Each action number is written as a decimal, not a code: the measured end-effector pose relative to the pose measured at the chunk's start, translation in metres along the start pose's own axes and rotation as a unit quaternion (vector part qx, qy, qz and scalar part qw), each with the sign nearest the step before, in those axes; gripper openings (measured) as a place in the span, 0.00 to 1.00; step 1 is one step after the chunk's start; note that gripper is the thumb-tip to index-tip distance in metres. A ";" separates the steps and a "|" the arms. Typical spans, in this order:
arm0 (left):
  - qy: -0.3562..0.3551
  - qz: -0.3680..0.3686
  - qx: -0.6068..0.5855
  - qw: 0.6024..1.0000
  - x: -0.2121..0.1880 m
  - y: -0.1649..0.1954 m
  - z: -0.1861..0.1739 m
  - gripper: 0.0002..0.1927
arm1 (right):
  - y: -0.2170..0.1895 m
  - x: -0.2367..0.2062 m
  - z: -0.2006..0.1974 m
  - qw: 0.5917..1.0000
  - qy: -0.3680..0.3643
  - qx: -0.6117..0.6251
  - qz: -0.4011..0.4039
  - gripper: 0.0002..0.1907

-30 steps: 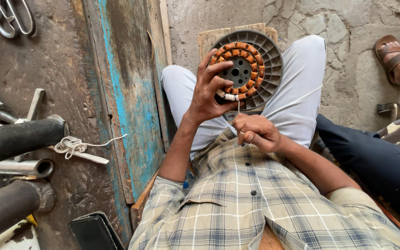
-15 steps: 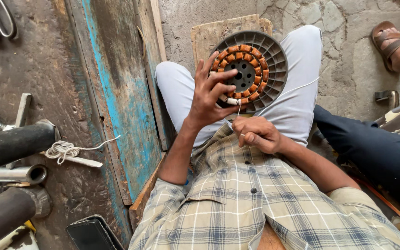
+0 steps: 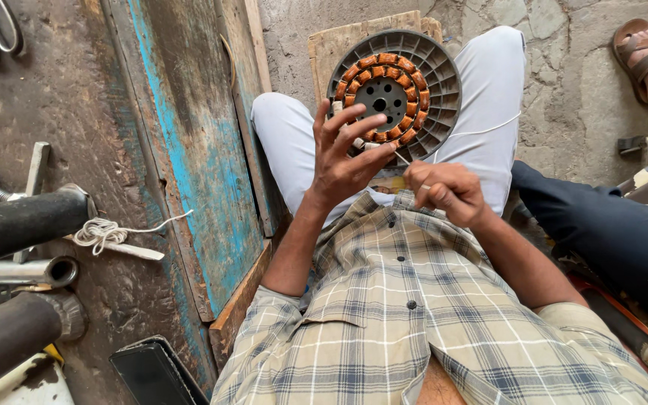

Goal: The person sits cross-legged and winds white thread around the copper coils of a motor stator resting on their lap. They repeatedly pull the thread taut and wrap it around individual coil sections to secure them.

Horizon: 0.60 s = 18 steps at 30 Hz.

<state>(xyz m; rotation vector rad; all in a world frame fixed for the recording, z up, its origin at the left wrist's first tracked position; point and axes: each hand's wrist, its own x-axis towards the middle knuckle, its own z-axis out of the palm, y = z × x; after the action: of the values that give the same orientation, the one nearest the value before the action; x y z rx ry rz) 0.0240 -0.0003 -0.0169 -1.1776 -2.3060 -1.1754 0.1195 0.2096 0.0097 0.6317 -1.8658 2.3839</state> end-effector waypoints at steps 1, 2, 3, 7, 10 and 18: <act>0.007 0.002 0.003 1.000 -0.002 0.001 0.001 0.14 | 0.000 0.000 -0.001 1.000 0.006 -0.001 -0.005 0.26; 0.014 0.006 0.006 1.000 -0.004 0.001 0.003 0.13 | 0.000 0.001 -0.002 1.000 0.011 -0.004 -0.010 0.26; 0.022 0.009 0.008 1.000 -0.005 0.001 0.004 0.11 | 0.000 0.002 -0.003 1.000 0.018 -0.007 -0.016 0.26; 0.030 0.004 -0.004 1.000 -0.007 -0.002 0.008 0.11 | -0.001 0.006 -0.005 0.999 0.023 -0.025 -0.032 0.26; 0.033 0.008 -0.015 0.999 -0.005 -0.003 0.008 0.10 | -0.002 0.009 -0.008 0.998 0.023 -0.044 -0.047 0.26; 0.031 -0.037 -0.076 0.996 -0.001 -0.004 0.008 0.16 | 0.000 0.006 0.006 1.000 -0.010 -0.029 -0.002 0.26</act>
<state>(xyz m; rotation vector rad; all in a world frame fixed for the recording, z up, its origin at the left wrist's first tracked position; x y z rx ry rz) 0.0224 0.0040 -0.0243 -1.0963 -2.2655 -1.4149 0.1157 0.2027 0.0133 0.6557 -1.9312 2.3210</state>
